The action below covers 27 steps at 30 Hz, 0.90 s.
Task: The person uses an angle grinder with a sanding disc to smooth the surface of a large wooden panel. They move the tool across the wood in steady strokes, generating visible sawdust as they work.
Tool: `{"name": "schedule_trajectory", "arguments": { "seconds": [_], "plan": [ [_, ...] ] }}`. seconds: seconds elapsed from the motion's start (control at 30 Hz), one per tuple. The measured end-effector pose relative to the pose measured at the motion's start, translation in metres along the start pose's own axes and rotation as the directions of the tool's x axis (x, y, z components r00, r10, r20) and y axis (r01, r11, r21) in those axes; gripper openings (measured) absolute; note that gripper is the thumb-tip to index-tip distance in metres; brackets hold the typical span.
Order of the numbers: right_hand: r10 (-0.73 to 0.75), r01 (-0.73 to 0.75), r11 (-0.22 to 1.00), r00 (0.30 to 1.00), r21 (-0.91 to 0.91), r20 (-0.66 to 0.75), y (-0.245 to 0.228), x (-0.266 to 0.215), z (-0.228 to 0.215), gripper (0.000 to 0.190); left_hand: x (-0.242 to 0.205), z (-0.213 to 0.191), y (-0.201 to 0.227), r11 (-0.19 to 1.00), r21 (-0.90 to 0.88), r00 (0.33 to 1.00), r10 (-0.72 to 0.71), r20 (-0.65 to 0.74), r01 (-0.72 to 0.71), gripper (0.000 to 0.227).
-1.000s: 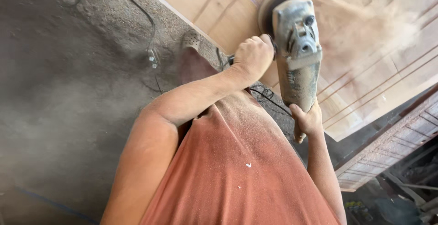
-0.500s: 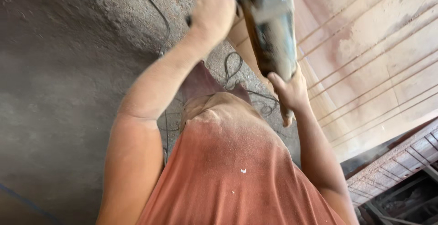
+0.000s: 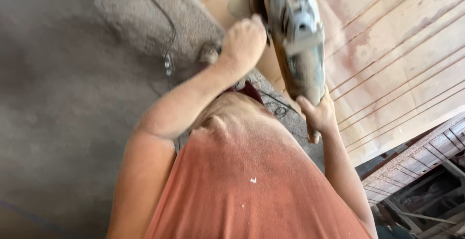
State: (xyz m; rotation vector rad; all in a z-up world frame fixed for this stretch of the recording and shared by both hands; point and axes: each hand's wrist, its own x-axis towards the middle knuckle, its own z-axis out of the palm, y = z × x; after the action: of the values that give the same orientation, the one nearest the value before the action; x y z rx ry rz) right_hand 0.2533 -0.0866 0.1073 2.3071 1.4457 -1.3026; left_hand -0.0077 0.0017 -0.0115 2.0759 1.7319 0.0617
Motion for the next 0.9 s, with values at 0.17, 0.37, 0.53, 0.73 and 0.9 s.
{"name": "schedule_trajectory", "arguments": {
  "seconds": [0.17, 0.37, 0.53, 0.73, 0.9],
  "plan": [
    [-0.069, 0.068, 0.998, 0.995, -0.010, -0.075, 0.073, -0.029, -0.005, 0.078, -0.030, 0.007, 0.061, 0.992, -0.101, 0.978, 0.088, 0.190, -0.070, 0.017],
    [0.028, -0.009, 0.976, 0.996, 0.215, -0.088, 0.182, -0.067, 0.021, 0.080, -0.056, 0.027, 0.122, 0.983, -0.066, 0.974, 0.181, 0.136, -0.173, 0.010],
    [0.099, -0.036, 0.804, 0.992, 0.594, -0.075, 0.236, -0.108, 0.074, 0.082, -0.063, 0.051, 0.166, 0.957, -0.174, 0.961, 0.251, 0.112, -0.230, 0.011],
    [0.142, -0.064, 0.791, 0.987, 0.609, -0.081, 0.188, -0.105, 0.094, 0.087, -0.052, 0.038, 0.138, 0.955, 0.022, 0.955, 0.293, 0.052, -0.295, 0.008],
    [0.060, -0.044, 0.973, 0.996, 0.226, -0.067, 0.080, -0.064, 0.075, 0.091, -0.037, 0.004, 0.025, 0.942, 0.144, 0.952, 0.291, 0.096, -0.303, 0.012]
  ]
}}
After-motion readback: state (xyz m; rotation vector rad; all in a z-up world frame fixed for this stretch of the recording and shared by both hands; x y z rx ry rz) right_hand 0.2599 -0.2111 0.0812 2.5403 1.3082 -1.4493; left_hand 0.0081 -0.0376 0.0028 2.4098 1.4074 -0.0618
